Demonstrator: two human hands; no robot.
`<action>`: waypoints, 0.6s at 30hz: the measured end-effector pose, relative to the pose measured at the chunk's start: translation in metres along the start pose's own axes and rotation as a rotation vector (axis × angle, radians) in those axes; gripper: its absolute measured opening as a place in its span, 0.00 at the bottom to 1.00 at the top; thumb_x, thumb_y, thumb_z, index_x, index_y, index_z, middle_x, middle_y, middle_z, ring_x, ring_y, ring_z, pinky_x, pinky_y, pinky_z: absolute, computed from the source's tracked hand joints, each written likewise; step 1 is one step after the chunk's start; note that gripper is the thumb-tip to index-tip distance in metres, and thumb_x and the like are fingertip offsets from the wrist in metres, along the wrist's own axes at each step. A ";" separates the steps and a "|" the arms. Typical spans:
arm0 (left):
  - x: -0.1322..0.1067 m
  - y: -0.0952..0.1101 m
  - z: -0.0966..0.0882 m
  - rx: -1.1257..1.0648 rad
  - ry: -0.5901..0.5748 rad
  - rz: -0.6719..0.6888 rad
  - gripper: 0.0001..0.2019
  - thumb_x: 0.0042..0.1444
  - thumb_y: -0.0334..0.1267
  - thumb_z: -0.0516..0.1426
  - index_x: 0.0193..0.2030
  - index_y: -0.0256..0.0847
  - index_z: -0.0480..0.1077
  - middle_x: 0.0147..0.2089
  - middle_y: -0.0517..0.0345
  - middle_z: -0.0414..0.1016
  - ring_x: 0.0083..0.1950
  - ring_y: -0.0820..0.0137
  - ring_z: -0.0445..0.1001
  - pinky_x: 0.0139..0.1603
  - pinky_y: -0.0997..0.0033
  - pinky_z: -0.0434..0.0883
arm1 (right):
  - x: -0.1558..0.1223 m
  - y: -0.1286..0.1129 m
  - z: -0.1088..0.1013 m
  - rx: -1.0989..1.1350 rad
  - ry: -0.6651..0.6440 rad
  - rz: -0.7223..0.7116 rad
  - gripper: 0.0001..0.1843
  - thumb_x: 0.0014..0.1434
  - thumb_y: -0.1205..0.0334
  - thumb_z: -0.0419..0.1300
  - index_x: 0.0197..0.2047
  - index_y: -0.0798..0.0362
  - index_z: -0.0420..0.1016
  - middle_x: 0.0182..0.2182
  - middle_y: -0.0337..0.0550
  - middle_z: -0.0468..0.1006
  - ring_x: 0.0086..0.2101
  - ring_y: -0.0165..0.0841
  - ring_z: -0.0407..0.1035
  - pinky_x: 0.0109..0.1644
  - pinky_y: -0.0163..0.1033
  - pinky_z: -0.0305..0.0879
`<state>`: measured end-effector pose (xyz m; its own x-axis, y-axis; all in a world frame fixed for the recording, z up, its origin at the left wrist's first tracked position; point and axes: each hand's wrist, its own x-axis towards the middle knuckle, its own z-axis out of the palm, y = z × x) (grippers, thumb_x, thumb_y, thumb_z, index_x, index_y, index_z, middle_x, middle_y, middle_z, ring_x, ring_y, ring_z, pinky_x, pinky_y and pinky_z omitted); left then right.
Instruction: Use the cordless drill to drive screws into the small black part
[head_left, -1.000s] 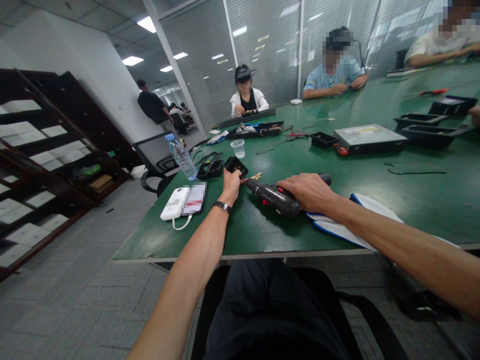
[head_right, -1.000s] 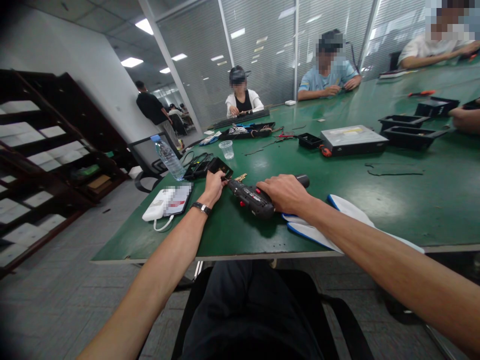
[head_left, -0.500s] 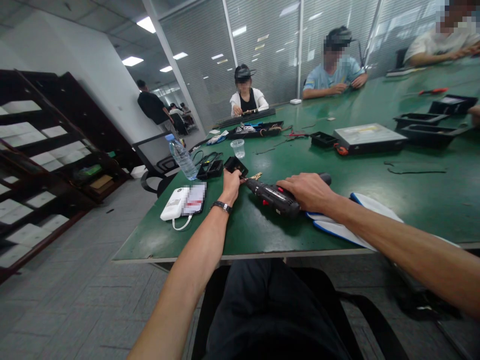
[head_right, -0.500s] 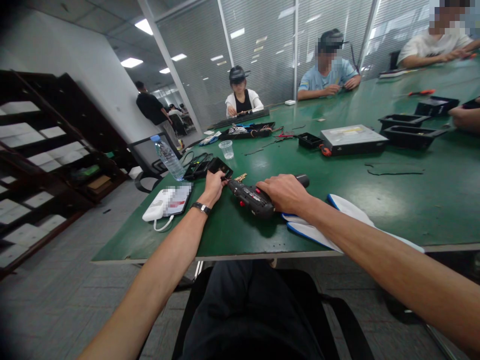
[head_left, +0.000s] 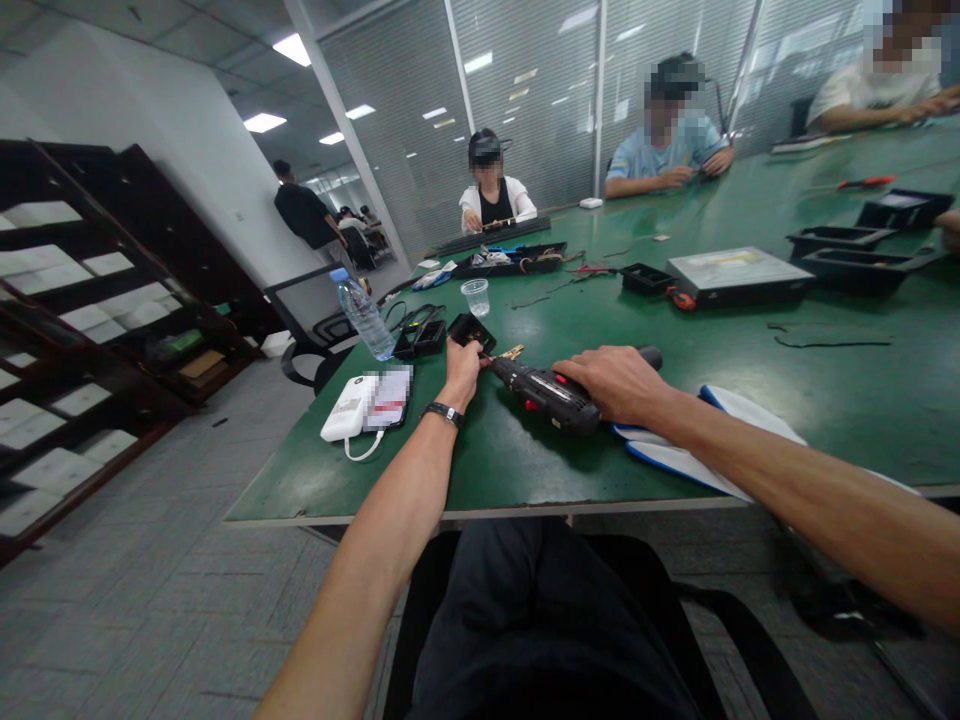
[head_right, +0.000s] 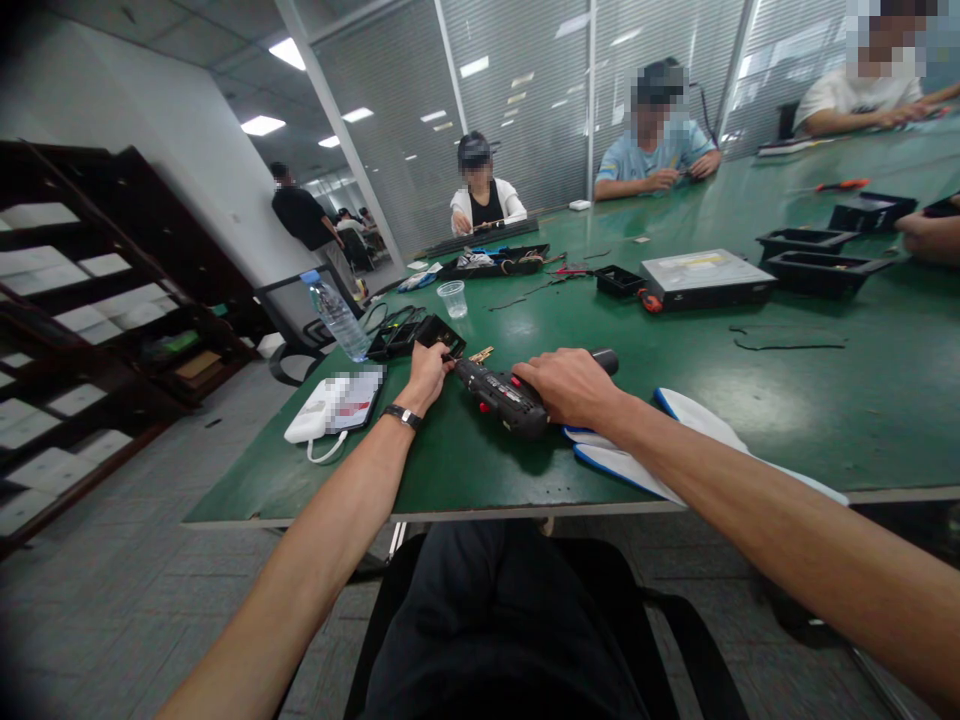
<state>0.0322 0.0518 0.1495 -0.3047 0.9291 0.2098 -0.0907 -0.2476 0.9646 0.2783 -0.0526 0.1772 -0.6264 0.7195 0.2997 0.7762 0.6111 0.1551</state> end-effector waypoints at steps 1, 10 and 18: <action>0.000 0.000 0.000 -0.004 0.000 -0.001 0.20 0.42 0.24 0.54 0.44 0.42 0.63 0.41 0.56 0.71 0.37 0.69 0.74 0.29 0.75 0.72 | 0.000 0.000 0.000 0.002 0.000 0.001 0.17 0.57 0.61 0.57 0.51 0.49 0.71 0.38 0.46 0.80 0.37 0.41 0.73 0.35 0.40 0.50; 0.001 -0.001 -0.001 -0.014 -0.007 0.008 0.19 0.43 0.25 0.55 0.44 0.42 0.63 0.42 0.55 0.70 0.38 0.70 0.73 0.29 0.76 0.72 | 0.000 -0.001 -0.001 -0.002 0.006 0.005 0.17 0.58 0.60 0.56 0.51 0.49 0.71 0.38 0.46 0.80 0.36 0.41 0.73 0.34 0.40 0.49; 0.001 -0.001 -0.001 -0.026 -0.010 0.006 0.20 0.43 0.24 0.54 0.44 0.42 0.63 0.43 0.55 0.70 0.38 0.69 0.73 0.28 0.76 0.72 | 0.000 0.000 0.000 0.006 -0.009 0.000 0.19 0.57 0.60 0.58 0.53 0.49 0.71 0.39 0.47 0.80 0.38 0.40 0.72 0.35 0.40 0.50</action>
<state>0.0312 0.0524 0.1487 -0.2956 0.9303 0.2173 -0.1139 -0.2602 0.9588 0.2782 -0.0526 0.1775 -0.6267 0.7229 0.2909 0.7760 0.6129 0.1489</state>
